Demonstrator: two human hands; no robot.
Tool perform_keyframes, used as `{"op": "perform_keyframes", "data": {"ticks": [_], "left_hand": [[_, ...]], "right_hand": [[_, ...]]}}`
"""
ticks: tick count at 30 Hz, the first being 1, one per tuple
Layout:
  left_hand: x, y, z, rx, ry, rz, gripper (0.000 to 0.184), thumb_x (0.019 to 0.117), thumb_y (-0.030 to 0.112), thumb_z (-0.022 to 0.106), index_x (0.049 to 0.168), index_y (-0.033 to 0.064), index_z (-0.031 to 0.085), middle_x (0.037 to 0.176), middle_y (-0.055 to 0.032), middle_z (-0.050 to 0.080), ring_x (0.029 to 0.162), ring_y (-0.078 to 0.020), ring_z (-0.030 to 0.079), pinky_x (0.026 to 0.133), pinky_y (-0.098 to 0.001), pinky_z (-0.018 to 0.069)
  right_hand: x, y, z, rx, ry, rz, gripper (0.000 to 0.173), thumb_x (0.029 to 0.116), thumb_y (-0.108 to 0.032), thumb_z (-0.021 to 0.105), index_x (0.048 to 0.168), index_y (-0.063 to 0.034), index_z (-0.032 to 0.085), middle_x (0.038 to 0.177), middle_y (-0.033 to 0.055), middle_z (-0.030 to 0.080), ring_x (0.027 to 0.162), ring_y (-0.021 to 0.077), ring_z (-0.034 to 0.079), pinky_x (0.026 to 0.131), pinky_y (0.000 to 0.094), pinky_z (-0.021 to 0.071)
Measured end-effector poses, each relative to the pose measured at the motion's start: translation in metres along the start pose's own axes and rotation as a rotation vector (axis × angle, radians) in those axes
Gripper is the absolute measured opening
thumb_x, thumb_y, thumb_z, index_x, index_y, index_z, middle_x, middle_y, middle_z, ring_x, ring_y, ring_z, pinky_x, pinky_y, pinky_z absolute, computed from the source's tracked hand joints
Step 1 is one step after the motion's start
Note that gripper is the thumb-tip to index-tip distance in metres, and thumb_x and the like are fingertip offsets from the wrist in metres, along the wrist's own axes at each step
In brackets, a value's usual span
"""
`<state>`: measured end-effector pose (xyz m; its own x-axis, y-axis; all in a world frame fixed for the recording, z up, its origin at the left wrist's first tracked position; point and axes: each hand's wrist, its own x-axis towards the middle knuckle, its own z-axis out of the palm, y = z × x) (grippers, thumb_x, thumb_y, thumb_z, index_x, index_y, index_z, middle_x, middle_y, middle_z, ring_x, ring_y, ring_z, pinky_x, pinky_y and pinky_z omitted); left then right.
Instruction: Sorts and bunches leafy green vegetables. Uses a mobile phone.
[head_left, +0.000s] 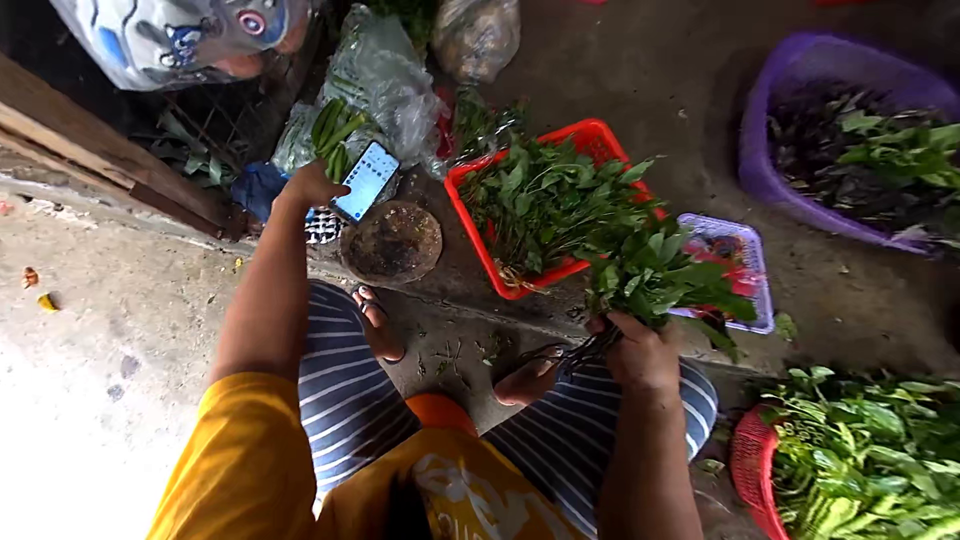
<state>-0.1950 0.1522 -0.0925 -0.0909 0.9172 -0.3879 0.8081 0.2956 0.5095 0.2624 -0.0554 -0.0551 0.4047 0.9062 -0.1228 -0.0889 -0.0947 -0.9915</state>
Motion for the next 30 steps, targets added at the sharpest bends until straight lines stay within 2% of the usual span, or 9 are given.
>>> {"op": "perform_keyframes", "data": {"ticks": [4,9,16,20,25,30], "left_hand": [[-0.008,0.038,0.0,0.034,-0.085,0.104,0.066,0.0981,0.031,0.071,0.147,-0.0052,0.045,0.133,-0.0342,0.059,0.129,-0.0517,0.054,0.109,-0.0686,0.0381],[-0.002,0.081,0.018,0.152,-0.199,0.235,0.056,0.1012,0.028,0.067,0.14,-0.0085,0.051,0.122,-0.036,0.063,0.122,-0.0546,0.056,0.105,-0.0725,0.0377],[-0.017,0.158,0.041,0.214,-0.201,0.35,0.055,0.1023,0.025,0.065,0.144,-0.0062,0.048,0.13,-0.0368,0.059,0.127,-0.0563,0.052,0.106,-0.0749,0.0344],[-0.029,0.19,0.057,0.232,-0.24,0.409,0.053,0.1023,0.025,0.065,0.144,-0.0033,0.05,0.13,-0.0349,0.06,0.125,-0.0553,0.055,0.105,-0.0751,0.0362],[-0.029,0.211,0.072,0.318,-0.277,0.447,0.052,0.1023,0.027,0.065,0.143,-0.0023,0.052,0.132,-0.0338,0.059,0.128,-0.0535,0.053,0.107,-0.073,0.0361],[-0.027,0.227,0.081,0.391,-0.315,0.447,0.054,0.1041,0.029,0.062,0.146,-0.002,0.049,0.137,-0.0322,0.057,0.132,-0.051,0.051,0.109,-0.0699,0.0355]], "right_hand": [[-0.003,-0.007,0.002,0.025,0.019,0.031,0.02,0.0881,0.009,0.047,0.095,-0.0071,0.057,0.063,-0.0041,0.064,0.051,0.0068,0.059,0.054,0.0236,0.0554],[-0.008,-0.017,0.001,0.027,0.046,0.063,0.017,0.0881,0.01,0.049,0.09,-0.0043,0.058,0.061,-0.0023,0.062,0.051,0.0069,0.058,0.054,0.023,0.0536],[-0.008,-0.019,-0.014,0.055,0.064,0.096,0.012,0.0891,0.008,0.053,0.091,-0.002,0.059,0.061,-0.0014,0.059,0.052,0.0061,0.056,0.055,0.0221,0.0512],[-0.008,-0.016,-0.024,0.072,0.083,0.104,0.011,0.0893,0.008,0.054,0.091,-0.0022,0.059,0.061,-0.0013,0.059,0.052,0.006,0.055,0.055,0.0223,0.0508],[-0.01,-0.016,-0.031,0.091,0.112,0.111,0.012,0.0889,0.009,0.053,0.09,-0.0029,0.058,0.06,-0.0018,0.058,0.051,0.0056,0.055,0.055,0.0217,0.0509],[-0.011,-0.016,-0.037,0.112,0.118,0.122,0.012,0.0878,0.008,0.054,0.088,-0.0037,0.058,0.059,-0.0019,0.058,0.05,0.0054,0.054,0.053,0.021,0.0501]]}}
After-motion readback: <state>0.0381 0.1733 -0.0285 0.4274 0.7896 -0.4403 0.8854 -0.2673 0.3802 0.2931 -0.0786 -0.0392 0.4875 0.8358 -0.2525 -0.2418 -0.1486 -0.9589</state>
